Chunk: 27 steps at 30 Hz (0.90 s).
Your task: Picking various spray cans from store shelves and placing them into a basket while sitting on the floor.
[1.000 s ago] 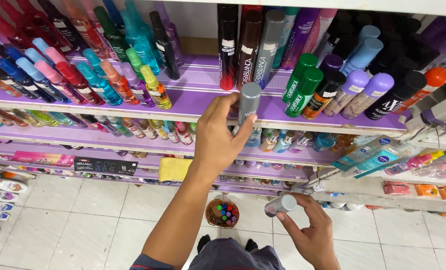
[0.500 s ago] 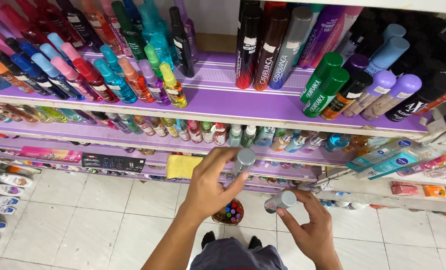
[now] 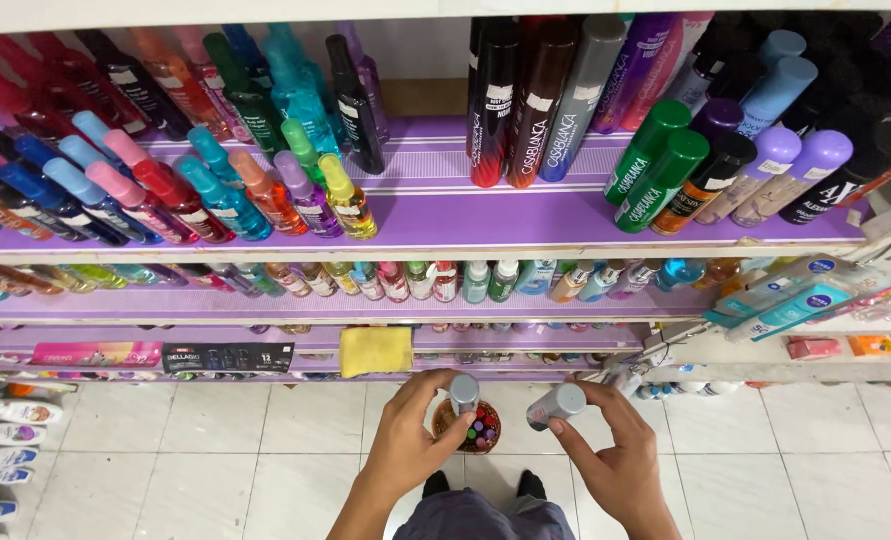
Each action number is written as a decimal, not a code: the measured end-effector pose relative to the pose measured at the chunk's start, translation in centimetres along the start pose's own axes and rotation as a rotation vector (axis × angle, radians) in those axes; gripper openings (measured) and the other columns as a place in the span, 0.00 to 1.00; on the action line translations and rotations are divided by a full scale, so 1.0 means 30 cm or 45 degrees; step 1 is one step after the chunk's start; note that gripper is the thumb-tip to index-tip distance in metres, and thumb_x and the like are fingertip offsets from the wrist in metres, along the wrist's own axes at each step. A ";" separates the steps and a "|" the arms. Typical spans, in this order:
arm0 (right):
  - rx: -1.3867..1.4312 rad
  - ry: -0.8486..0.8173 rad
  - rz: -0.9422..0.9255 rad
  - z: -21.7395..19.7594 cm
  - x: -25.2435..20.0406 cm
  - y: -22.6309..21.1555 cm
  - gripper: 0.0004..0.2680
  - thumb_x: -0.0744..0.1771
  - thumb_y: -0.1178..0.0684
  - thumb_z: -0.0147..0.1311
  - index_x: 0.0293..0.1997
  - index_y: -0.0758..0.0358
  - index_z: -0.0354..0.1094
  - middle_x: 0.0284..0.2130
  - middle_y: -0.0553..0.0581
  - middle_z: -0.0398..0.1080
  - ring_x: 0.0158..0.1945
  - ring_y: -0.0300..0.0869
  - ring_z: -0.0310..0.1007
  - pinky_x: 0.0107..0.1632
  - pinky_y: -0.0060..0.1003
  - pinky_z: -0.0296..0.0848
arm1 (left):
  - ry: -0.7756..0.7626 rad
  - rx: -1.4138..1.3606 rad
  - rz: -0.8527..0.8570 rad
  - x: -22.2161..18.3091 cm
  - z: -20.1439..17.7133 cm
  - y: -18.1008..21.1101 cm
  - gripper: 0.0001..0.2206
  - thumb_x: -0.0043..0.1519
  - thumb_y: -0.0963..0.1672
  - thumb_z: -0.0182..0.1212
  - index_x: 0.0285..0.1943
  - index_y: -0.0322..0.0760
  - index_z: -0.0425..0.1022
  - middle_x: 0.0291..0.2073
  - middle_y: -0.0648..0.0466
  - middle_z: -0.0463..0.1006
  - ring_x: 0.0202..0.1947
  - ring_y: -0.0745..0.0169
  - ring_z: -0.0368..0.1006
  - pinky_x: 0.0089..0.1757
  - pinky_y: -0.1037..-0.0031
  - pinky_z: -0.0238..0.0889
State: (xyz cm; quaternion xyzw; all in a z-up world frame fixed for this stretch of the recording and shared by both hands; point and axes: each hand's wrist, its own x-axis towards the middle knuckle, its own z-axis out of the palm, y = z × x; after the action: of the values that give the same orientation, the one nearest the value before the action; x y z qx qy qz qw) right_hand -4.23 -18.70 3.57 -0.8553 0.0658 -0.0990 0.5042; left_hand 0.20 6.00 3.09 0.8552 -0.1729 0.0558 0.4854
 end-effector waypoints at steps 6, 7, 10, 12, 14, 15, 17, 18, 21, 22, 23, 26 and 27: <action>-0.015 0.040 0.004 0.036 -0.034 -0.013 0.15 0.60 0.54 0.67 0.48 0.67 0.75 0.44 0.57 0.80 0.45 0.44 0.81 0.50 0.38 0.77 | -0.084 -0.117 -0.029 -0.004 -0.009 -0.042 0.24 0.53 0.42 0.69 0.60 0.32 0.73 0.50 0.48 0.83 0.44 0.55 0.81 0.44 0.69 0.74; -0.016 0.052 0.017 0.040 -0.040 -0.017 0.15 0.60 0.54 0.67 0.48 0.67 0.75 0.44 0.57 0.80 0.45 0.44 0.81 0.50 0.38 0.77 | -0.102 -0.121 -0.025 -0.001 -0.007 -0.052 0.24 0.53 0.42 0.69 0.60 0.32 0.73 0.50 0.48 0.83 0.44 0.55 0.81 0.44 0.69 0.74; 0.005 0.068 0.122 0.043 -0.056 -0.024 0.16 0.59 0.52 0.68 0.48 0.66 0.76 0.45 0.58 0.81 0.45 0.44 0.82 0.50 0.38 0.77 | -0.158 -0.164 -0.038 0.008 0.007 -0.071 0.23 0.54 0.42 0.70 0.59 0.32 0.74 0.48 0.48 0.83 0.43 0.57 0.81 0.43 0.69 0.74; 0.013 0.083 0.091 0.037 -0.071 -0.026 0.16 0.59 0.53 0.67 0.49 0.66 0.76 0.46 0.56 0.80 0.46 0.43 0.81 0.50 0.36 0.76 | -0.137 -0.139 -0.041 0.009 0.020 -0.072 0.23 0.53 0.42 0.71 0.58 0.32 0.74 0.47 0.50 0.83 0.43 0.57 0.81 0.44 0.70 0.73; 0.008 0.078 0.091 0.024 -0.083 -0.019 0.15 0.59 0.53 0.67 0.49 0.66 0.76 0.45 0.56 0.81 0.45 0.44 0.81 0.49 0.36 0.77 | -0.150 -0.146 -0.048 0.002 0.031 -0.066 0.23 0.54 0.42 0.71 0.58 0.32 0.73 0.48 0.49 0.83 0.44 0.56 0.80 0.44 0.69 0.73; 0.005 0.075 0.073 0.016 -0.082 -0.013 0.15 0.60 0.54 0.67 0.48 0.66 0.76 0.45 0.57 0.81 0.45 0.44 0.82 0.49 0.37 0.77 | -0.150 -0.148 -0.042 0.003 0.039 -0.062 0.23 0.54 0.42 0.70 0.59 0.31 0.73 0.49 0.48 0.82 0.45 0.56 0.80 0.45 0.69 0.73; 0.009 0.065 0.037 -0.001 -0.081 0.009 0.15 0.60 0.54 0.67 0.48 0.66 0.76 0.45 0.57 0.80 0.45 0.45 0.82 0.49 0.37 0.77 | -0.116 -0.152 -0.046 -0.001 0.050 -0.036 0.23 0.54 0.42 0.71 0.58 0.31 0.74 0.47 0.49 0.83 0.42 0.57 0.79 0.42 0.71 0.73; 0.013 0.063 0.000 -0.011 -0.081 0.021 0.15 0.60 0.54 0.67 0.48 0.67 0.75 0.45 0.58 0.80 0.45 0.45 0.82 0.49 0.38 0.77 | -0.085 -0.157 -0.044 -0.006 0.058 -0.023 0.22 0.54 0.42 0.71 0.58 0.31 0.74 0.44 0.50 0.83 0.39 0.59 0.79 0.40 0.72 0.72; 0.053 0.013 -0.051 -0.049 -0.068 0.056 0.14 0.60 0.56 0.67 0.47 0.68 0.74 0.45 0.59 0.79 0.46 0.46 0.81 0.49 0.38 0.76 | -0.034 -0.147 -0.031 -0.023 0.095 -0.011 0.21 0.54 0.41 0.70 0.57 0.30 0.74 0.46 0.48 0.83 0.41 0.57 0.80 0.42 0.71 0.73; 0.052 -0.012 -0.049 -0.068 -0.063 0.066 0.14 0.60 0.56 0.67 0.47 0.68 0.74 0.45 0.59 0.79 0.46 0.46 0.81 0.49 0.38 0.76 | -0.021 -0.147 -0.053 -0.029 0.109 0.003 0.21 0.54 0.41 0.70 0.57 0.30 0.74 0.46 0.48 0.83 0.41 0.57 0.80 0.42 0.71 0.73; 0.037 -0.028 -0.069 -0.083 -0.058 0.075 0.14 0.60 0.56 0.67 0.47 0.68 0.74 0.45 0.59 0.79 0.45 0.46 0.81 0.49 0.38 0.76 | -0.008 -0.162 -0.074 -0.035 0.119 0.016 0.21 0.54 0.41 0.70 0.57 0.30 0.74 0.45 0.49 0.82 0.38 0.59 0.79 0.40 0.73 0.72; 0.047 -0.079 -0.115 -0.118 -0.045 0.121 0.14 0.60 0.56 0.67 0.47 0.69 0.73 0.46 0.60 0.78 0.45 0.47 0.80 0.48 0.38 0.76 | 0.018 -0.165 -0.135 -0.057 0.165 0.029 0.21 0.55 0.41 0.69 0.58 0.30 0.73 0.45 0.50 0.82 0.38 0.61 0.78 0.39 0.75 0.71; 0.070 -0.085 -0.149 -0.127 -0.038 0.139 0.14 0.60 0.57 0.67 0.48 0.69 0.72 0.47 0.61 0.78 0.46 0.47 0.80 0.48 0.38 0.77 | 0.021 -0.158 -0.147 -0.061 0.183 0.028 0.22 0.55 0.41 0.69 0.59 0.30 0.72 0.47 0.50 0.81 0.40 0.61 0.79 0.41 0.75 0.72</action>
State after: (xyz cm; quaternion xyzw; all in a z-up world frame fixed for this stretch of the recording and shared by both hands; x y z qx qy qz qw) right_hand -6.28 -23.73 1.60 -0.8464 -0.0037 -0.1015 0.5228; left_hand -2.19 1.38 0.41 0.8316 -0.1223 0.0241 0.5413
